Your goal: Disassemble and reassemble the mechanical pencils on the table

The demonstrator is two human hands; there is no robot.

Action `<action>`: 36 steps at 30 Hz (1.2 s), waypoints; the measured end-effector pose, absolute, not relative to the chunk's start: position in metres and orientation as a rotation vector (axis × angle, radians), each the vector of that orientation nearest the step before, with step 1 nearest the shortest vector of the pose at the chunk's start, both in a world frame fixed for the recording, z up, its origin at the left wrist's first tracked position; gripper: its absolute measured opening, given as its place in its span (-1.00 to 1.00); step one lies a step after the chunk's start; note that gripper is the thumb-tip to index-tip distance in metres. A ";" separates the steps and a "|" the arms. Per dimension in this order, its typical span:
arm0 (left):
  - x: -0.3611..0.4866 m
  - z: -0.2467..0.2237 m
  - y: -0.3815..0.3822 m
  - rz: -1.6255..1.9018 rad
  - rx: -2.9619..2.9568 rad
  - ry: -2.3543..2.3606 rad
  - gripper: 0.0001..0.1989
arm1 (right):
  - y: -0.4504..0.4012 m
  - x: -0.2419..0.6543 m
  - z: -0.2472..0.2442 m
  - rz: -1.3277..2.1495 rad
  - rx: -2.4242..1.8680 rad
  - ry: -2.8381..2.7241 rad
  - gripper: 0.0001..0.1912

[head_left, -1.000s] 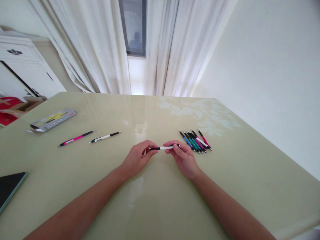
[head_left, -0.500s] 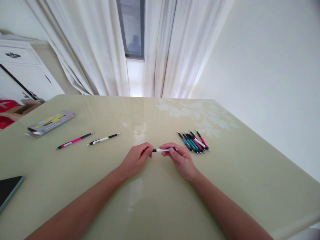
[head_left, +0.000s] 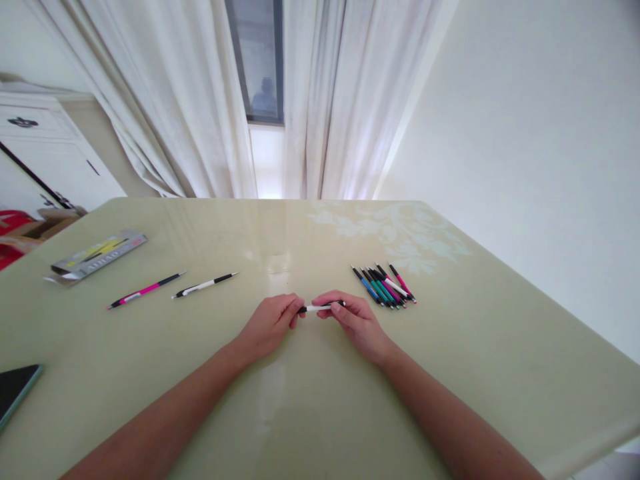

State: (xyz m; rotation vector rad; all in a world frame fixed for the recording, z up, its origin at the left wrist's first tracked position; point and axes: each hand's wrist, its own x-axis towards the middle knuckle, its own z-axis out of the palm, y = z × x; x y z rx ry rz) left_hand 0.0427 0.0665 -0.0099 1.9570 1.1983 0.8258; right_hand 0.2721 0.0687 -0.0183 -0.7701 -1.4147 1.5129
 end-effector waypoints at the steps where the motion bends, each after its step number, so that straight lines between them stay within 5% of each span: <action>1: 0.043 -0.010 0.067 0.837 1.940 1.202 -0.63 | 0.069 0.273 -0.018 1.513 -0.767 -1.409 -0.69; 4: 0.043 -0.011 0.067 0.874 1.940 1.180 -0.74 | 0.069 0.274 -0.018 1.517 -0.761 -1.397 -0.71; 8: 0.043 -0.012 0.067 0.831 2.016 1.179 -0.58 | 0.069 0.274 -0.017 1.510 -0.765 -1.411 -0.72; 12: 0.043 -0.013 0.067 0.877 1.982 1.160 -0.73 | 0.071 0.274 -0.018 1.510 -0.760 -1.428 -0.73; 16: 0.044 -0.013 0.067 0.814 2.068 1.211 -0.55 | 0.073 0.275 -0.022 1.510 -0.797 -1.459 -0.73; 20: 0.044 -0.011 0.066 0.862 1.994 1.226 -0.72 | 0.074 0.273 -0.023 1.456 -0.844 -1.416 -0.76; 25: 0.044 -0.010 0.066 0.824 2.033 1.295 -0.50 | 0.071 0.270 -0.018 1.292 -0.936 -1.543 -0.76; 30: 0.045 -0.012 0.066 0.907 1.991 1.222 -0.80 | 0.071 0.269 -0.017 1.056 -1.040 -1.635 -0.76; 36: 0.044 -0.012 0.066 0.981 2.045 1.252 -0.75 | 0.074 0.269 -0.020 1.052 -1.128 -1.561 -0.82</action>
